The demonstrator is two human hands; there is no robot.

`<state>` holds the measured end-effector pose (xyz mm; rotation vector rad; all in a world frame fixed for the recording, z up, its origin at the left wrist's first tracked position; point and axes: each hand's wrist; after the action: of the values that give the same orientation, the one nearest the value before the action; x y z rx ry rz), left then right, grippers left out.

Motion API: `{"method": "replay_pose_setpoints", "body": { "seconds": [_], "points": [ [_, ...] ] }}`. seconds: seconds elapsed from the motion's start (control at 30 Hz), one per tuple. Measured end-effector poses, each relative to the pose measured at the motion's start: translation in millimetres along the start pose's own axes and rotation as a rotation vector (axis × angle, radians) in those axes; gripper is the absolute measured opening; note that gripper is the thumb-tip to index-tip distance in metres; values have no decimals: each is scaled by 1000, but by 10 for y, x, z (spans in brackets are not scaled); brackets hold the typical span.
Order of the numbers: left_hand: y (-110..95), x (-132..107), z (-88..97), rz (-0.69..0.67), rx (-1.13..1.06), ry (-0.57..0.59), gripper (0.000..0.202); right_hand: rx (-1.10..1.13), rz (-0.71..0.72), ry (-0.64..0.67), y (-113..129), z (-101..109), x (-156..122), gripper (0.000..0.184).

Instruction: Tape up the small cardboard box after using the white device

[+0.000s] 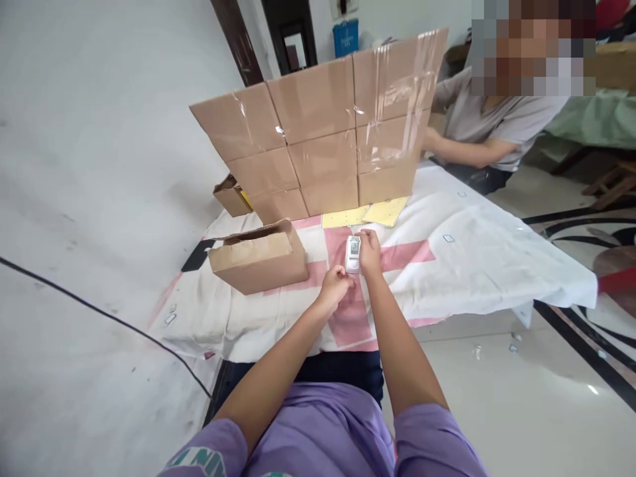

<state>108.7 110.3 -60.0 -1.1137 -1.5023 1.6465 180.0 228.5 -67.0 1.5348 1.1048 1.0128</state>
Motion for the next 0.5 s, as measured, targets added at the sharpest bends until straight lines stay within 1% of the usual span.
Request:
{"method": "replay_pose_setpoints", "body": {
  "seconds": [0.13, 0.23, 0.3, 0.37, 0.43, 0.5],
  "points": [
    [86, -25, 48, -53, 96, 58, 27, 10, -16, 20, -31, -8, 16, 33],
    [56, -72, 104, -106, 111, 99, 23, 12, -15, 22, -36, -17, 14, 31],
    [-10, -103, 221, -153, 122, 117, 24, 17, 2, 5, -34, -16, 16, 31],
    [-121, -134, 439, -220, 143, 112, 25, 22, 33, -25, -13, 4, 17, 30],
    [-273, -182, 739, -308, 175, 77, 26, 22, 82, -60, 48, 41, -7, 30],
    [-442, -264, 1060, -394, 215, 20, 26, 19, 154, -90, 164, 72, -98, 30]
  ]
}}
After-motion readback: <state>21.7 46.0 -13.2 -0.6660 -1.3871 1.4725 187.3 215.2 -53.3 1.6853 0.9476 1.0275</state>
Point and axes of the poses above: each hand's wrist, its own x-axis towards the middle knuckle, its own z-axis out of the back of the hand, y = z × x, and after that the axes turned 7 degrees about -y, right-handed
